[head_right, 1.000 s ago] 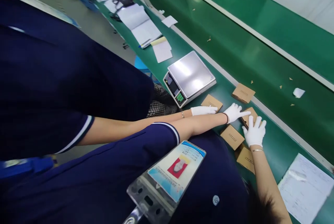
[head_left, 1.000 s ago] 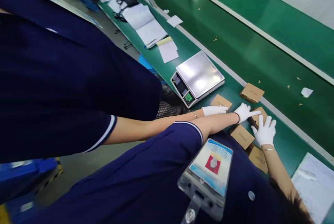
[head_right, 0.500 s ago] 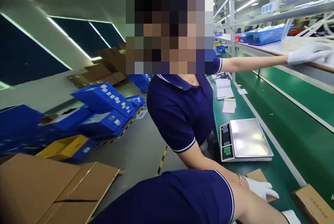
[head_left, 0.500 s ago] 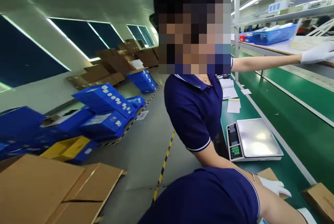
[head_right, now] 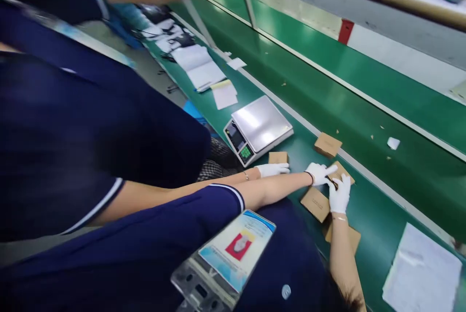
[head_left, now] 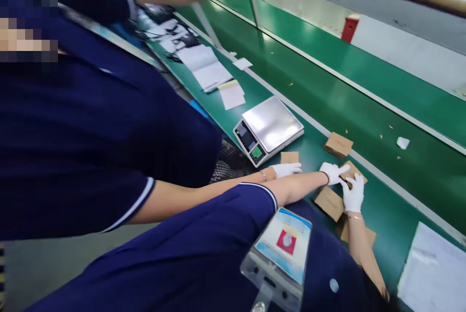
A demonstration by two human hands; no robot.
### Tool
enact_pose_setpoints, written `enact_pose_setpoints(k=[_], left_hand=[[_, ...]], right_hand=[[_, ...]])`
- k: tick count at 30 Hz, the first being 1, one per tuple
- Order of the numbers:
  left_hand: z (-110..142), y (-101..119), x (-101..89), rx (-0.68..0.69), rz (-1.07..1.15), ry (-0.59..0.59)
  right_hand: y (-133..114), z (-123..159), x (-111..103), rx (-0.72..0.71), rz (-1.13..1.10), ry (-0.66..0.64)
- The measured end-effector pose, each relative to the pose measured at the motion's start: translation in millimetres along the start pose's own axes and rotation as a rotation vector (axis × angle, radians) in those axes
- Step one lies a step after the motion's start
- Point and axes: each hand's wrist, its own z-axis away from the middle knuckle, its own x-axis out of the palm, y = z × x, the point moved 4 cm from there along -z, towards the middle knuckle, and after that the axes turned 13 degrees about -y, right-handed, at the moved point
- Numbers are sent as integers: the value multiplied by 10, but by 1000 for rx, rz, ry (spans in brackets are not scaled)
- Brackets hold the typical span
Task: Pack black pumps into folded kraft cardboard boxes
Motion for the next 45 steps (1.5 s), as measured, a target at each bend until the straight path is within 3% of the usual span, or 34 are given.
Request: enact_pose_setpoints(k=[4, 7, 17, 30, 45], left_hand=[[-241, -9, 247, 63, 17, -96], [-293, -28, 322, 50, 35, -124], [-311, -109, 312, 113, -44, -99], [-325, -99, 376, 171, -220, 33], [-360, -97, 434, 201, -261, 69]], right_hand=[[48, 111, -56, -77, 138, -127], [39, 150, -111, -155, 261, -149], [-151, 32, -178, -194, 523, -179], [-253, 66, -206, -170, 591, -216], [-233, 92, -149, -169, 643, -261]])
